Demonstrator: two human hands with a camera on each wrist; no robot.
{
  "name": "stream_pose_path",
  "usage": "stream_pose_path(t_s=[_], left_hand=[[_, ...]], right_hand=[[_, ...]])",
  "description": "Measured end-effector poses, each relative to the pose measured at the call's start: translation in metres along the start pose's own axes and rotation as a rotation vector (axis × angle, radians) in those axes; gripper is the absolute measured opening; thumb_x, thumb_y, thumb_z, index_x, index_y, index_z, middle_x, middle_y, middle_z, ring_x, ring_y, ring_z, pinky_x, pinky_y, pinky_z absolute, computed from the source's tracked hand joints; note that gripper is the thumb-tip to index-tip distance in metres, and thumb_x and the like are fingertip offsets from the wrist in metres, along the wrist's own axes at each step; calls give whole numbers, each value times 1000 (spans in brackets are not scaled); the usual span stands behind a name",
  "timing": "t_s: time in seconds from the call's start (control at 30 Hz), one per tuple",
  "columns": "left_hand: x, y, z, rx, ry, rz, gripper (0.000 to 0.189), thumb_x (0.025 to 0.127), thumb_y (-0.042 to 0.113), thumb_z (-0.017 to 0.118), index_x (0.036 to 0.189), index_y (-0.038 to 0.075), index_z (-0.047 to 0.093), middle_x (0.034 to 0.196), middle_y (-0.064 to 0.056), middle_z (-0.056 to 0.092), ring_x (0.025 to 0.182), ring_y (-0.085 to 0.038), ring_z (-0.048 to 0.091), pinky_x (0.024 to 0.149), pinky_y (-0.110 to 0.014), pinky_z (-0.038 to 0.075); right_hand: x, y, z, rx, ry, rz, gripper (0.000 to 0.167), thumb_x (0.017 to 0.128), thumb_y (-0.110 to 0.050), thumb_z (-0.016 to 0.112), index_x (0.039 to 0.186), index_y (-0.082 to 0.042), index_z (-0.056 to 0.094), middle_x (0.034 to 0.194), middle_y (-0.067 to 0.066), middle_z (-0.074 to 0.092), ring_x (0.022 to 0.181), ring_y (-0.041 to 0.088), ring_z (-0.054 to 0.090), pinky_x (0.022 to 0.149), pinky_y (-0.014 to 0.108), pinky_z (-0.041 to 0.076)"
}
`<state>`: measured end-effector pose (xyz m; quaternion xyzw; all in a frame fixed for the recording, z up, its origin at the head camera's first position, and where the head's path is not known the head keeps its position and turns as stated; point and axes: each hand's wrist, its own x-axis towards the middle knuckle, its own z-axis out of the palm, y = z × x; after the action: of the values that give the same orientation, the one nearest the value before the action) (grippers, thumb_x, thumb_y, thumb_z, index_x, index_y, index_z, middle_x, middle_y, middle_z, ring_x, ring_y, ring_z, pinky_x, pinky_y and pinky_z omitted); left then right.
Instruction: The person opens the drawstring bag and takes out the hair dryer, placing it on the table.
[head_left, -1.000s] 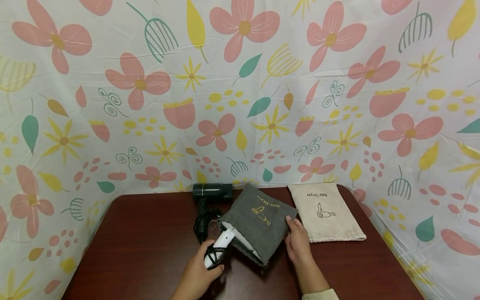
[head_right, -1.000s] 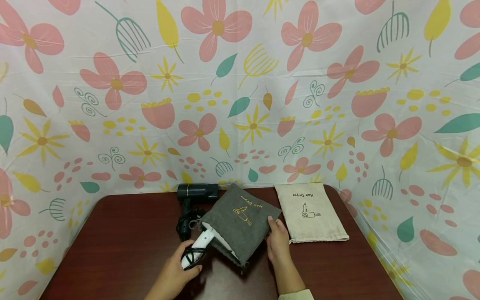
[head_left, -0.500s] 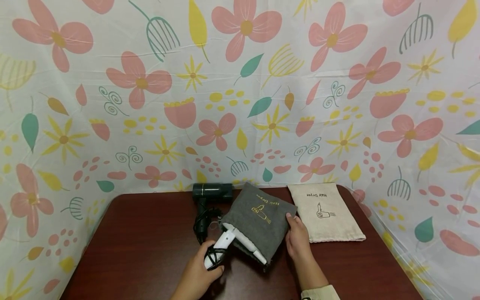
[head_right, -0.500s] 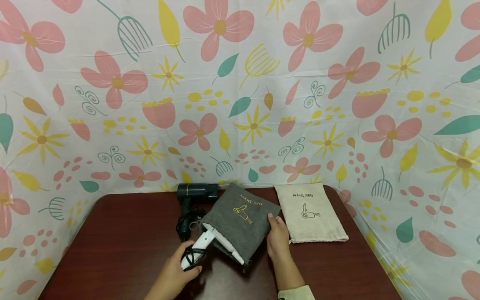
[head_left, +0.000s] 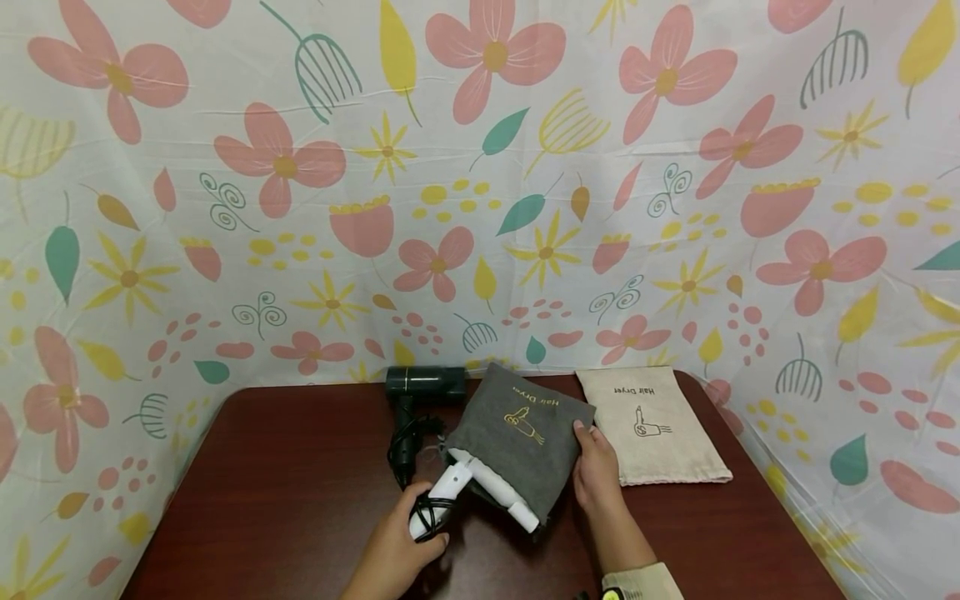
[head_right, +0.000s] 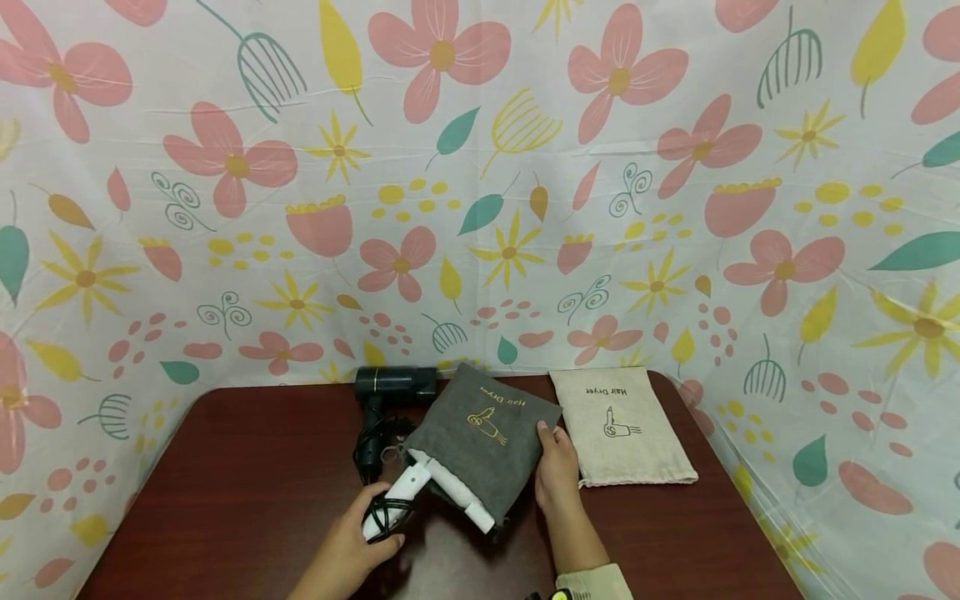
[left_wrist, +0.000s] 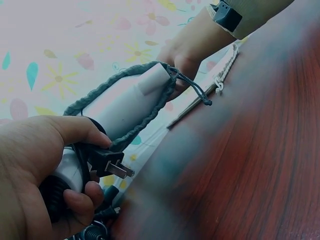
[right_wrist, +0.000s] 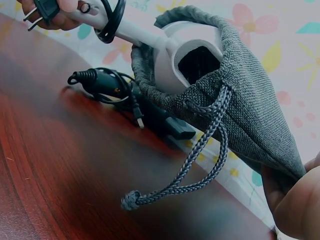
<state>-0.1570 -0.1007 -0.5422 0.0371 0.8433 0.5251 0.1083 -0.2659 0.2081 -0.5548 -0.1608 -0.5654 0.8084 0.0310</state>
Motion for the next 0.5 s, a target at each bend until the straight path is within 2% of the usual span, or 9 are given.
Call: stream_pose_path(t_s=[0.07,0.13,0.3,0.4,0.5], left_hand=[[0,0,0,6,2,1,69,81,25,80,142,22,47,95,-6,66,74,-17,57,61,-31,46],[0,0,0,10,4,2,69,81,25,80,142,22,48,95,-6,66,74,-17,57,60,-31,46],[0,0,-1,22,0,4,69,81,25,80,142,21,47,96,-6,66,75,-17,57,61,-32,46],[-1,0,-1,28,-2,5,70,81,25,81,142,21,47,96,-7,66,75,-17,57,61,-31,46],[-1,-1,-1,26,-10,8,70,81,26,81,142,21,47,96,-7,66,75,-17,57,61,-31,46]], right_hand=[[1,-1,0,2,-11,6,58,108,-30,46,153,3,33,159,5,27,143,8,27,109,13,30],[1,-2,0,-1,-24,9,61,109,-31,45,156,3,27,165,7,14,149,10,16,114,15,24],[4,-1,1,-9,-10,6,59,109,-32,45,154,3,31,163,9,20,147,14,21,113,18,27],[5,-2,1,-12,-8,1,59,108,-31,45,153,4,32,165,10,18,150,17,19,116,21,24],[7,-2,3,-9,4,-2,48,108,-29,47,145,3,42,160,9,24,146,17,24,113,21,27]])
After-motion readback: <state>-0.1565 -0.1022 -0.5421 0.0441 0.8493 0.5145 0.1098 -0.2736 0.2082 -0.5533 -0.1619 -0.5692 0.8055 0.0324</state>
